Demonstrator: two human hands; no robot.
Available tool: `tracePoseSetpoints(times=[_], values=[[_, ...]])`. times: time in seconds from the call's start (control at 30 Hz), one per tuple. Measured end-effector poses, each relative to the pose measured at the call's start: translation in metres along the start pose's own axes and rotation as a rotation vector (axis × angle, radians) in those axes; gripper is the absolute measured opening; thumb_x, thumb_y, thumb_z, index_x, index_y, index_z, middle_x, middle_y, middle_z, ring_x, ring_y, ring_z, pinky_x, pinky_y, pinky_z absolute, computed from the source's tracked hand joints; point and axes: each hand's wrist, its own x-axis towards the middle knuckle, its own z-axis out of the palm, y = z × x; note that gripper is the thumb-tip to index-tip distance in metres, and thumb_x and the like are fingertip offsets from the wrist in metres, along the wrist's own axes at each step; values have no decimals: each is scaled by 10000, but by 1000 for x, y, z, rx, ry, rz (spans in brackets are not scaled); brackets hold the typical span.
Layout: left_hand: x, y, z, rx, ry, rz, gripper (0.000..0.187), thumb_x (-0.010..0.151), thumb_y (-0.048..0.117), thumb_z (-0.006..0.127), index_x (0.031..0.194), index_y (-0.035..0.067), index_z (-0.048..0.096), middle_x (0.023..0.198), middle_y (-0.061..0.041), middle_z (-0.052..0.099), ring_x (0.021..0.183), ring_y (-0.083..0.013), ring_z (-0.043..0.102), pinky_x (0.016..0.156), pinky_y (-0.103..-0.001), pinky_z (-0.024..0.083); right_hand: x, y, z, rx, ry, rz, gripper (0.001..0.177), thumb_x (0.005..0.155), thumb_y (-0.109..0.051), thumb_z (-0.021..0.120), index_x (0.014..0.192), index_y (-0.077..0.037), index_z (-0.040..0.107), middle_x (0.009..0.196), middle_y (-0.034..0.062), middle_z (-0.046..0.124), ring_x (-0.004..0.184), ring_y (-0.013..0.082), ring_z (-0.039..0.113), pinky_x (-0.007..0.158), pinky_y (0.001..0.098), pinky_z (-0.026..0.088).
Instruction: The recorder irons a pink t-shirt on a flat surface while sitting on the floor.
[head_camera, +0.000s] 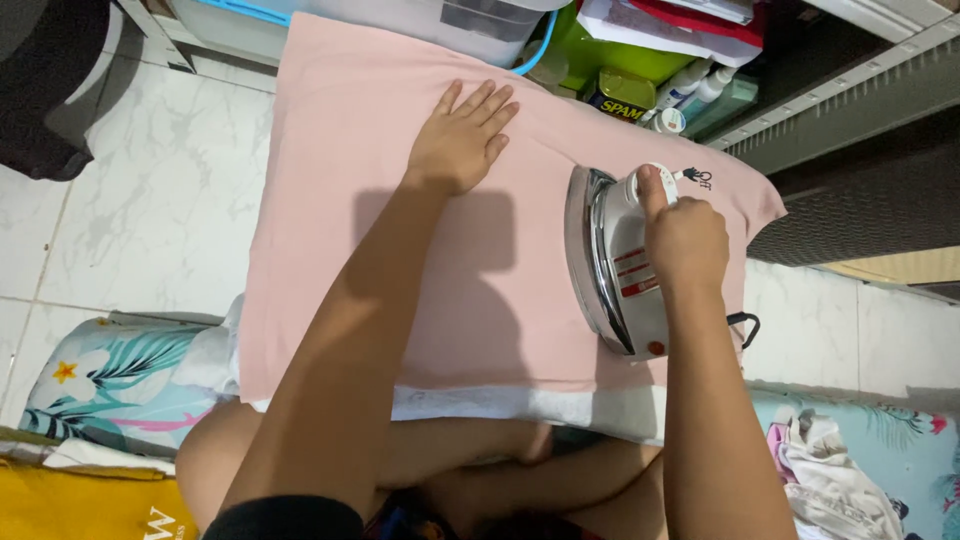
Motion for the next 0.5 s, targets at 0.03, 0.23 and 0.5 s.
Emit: tracePoseSetpoints(times=[0.03, 0.23, 0.5], values=[[0, 0, 0, 0, 5, 3, 536, 1091, 387, 323, 1578, 169, 381, 1669, -11, 296, 1546, -193, 202, 1259, -479, 55, -2, 1, -1, 8, 3, 15, 861, 990, -754, 442, 1002, 42, 767, 985, 336, 698, 964, 500, 672, 903, 541, 503], [-17, 17, 4, 324, 186, -16, 597, 1026, 316, 450, 1593, 141, 387, 1663, -67, 313, 1541, -232, 217, 1255, -508, 75, -4, 2, -5, 33, -12, 31, 858, 984, -752, 442, 1016, 42, 765, 993, 335, 698, 981, 497, 671, 917, 537, 501], [-133, 103, 9, 39, 113, -218, 694, 1003, 414, 493, 1577, 59, 332, 1661, -125, 289, 1548, -320, 197, 1248, -528, 112, -10, 7, -5, 88, 2, -57, 859, 980, -746, 463, 979, 59, 762, 975, 342, 693, 964, 493, 669, 904, 537, 498]])
